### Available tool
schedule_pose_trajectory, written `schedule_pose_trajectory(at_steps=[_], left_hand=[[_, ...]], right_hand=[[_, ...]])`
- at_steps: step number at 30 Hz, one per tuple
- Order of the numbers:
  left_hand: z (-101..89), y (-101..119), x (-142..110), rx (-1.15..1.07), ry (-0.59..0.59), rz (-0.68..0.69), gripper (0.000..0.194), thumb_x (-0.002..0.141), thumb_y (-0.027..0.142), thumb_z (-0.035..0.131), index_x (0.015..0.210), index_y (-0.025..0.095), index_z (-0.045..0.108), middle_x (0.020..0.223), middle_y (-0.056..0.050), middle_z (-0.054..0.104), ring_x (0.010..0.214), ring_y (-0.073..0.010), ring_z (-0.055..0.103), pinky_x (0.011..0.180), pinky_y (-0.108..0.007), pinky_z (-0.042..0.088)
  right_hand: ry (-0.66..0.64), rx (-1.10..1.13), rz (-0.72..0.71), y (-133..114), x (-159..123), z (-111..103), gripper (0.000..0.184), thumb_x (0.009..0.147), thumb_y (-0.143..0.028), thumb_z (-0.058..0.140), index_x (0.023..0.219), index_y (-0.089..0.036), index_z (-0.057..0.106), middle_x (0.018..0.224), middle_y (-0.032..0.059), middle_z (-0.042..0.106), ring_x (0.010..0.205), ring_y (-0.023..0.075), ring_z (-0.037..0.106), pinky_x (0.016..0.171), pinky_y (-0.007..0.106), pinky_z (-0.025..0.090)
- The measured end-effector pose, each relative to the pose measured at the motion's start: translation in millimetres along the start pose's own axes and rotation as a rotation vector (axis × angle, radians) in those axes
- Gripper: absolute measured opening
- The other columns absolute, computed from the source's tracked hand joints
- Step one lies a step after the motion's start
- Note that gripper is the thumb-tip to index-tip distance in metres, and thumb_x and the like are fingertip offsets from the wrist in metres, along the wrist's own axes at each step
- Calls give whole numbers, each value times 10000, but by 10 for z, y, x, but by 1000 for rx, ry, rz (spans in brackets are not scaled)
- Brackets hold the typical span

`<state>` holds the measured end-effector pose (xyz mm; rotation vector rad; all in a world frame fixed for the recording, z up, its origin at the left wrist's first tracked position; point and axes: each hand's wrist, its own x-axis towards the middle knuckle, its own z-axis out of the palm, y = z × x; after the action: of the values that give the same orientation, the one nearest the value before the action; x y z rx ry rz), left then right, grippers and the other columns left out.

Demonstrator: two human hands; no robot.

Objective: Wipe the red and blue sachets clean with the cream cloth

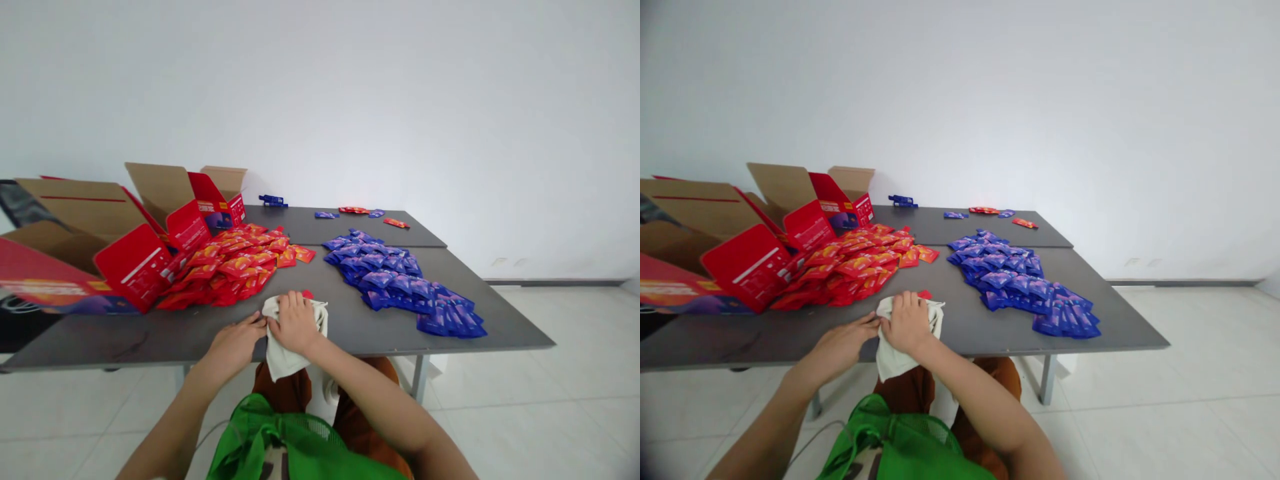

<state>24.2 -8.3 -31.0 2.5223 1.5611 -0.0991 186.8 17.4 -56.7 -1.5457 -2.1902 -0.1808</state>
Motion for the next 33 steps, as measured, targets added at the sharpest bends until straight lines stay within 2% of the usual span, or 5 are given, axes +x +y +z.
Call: schedule_pose_trajectory(at_steps=[5, 12, 19, 24, 33], left_hand=[[104, 62, 65, 9, 5, -99, 636, 824, -6, 344, 1380, 271, 482, 1470, 10, 390, 1365, -224, 362, 1093, -418, 348], [252, 7, 119, 45, -26, -88, 594, 849, 16, 320, 1346, 270, 526, 1453, -10, 423, 1391, -207, 311, 1121, -410, 298], [52, 210, 184, 144, -143, -129, 664, 788, -46, 290, 1388, 169, 476, 1461, -99, 391, 1356, -261, 367, 1110, -434, 309], [-96, 433, 144, 219, -114, -38, 622, 691, 1, 433, 1302, 18, 550, 1382, -251, 459, 1304, -306, 440, 1084, -405, 347], [-297, 486, 400, 190, 102, -207, 507, 824, 465, 451, 1072, 65, 638, 823, -204, 697, 797, -353, 681, 699, -436, 508]], right_hand=[[-79, -55, 337, 255, 312, -57, 390, 900, -439, 491, 1066, -88, 527, 1067, 180, 541, 1017, 310, 471, 847, 458, 398], [-21, -45, -118, 23, 46, -50, 373, 892, -419, 462, 1113, -124, 520, 1088, 143, 533, 1021, 299, 445, 868, 483, 377], [-133, -180, 287, 247, 413, -24, 452, 913, -420, 454, 1141, -37, 530, 1079, 214, 536, 988, 317, 476, 828, 493, 397], [-116, -111, -54, 19, 311, 44, 445, 886, -456, 508, 1213, -155, 483, 1147, 144, 521, 1027, 297, 477, 850, 494, 411], [-156, -68, 645, 669, 492, -199, 361, 865, -212, 524, 1197, -95, 443, 1051, 204, 570, 941, 307, 608, 728, 403, 467]])
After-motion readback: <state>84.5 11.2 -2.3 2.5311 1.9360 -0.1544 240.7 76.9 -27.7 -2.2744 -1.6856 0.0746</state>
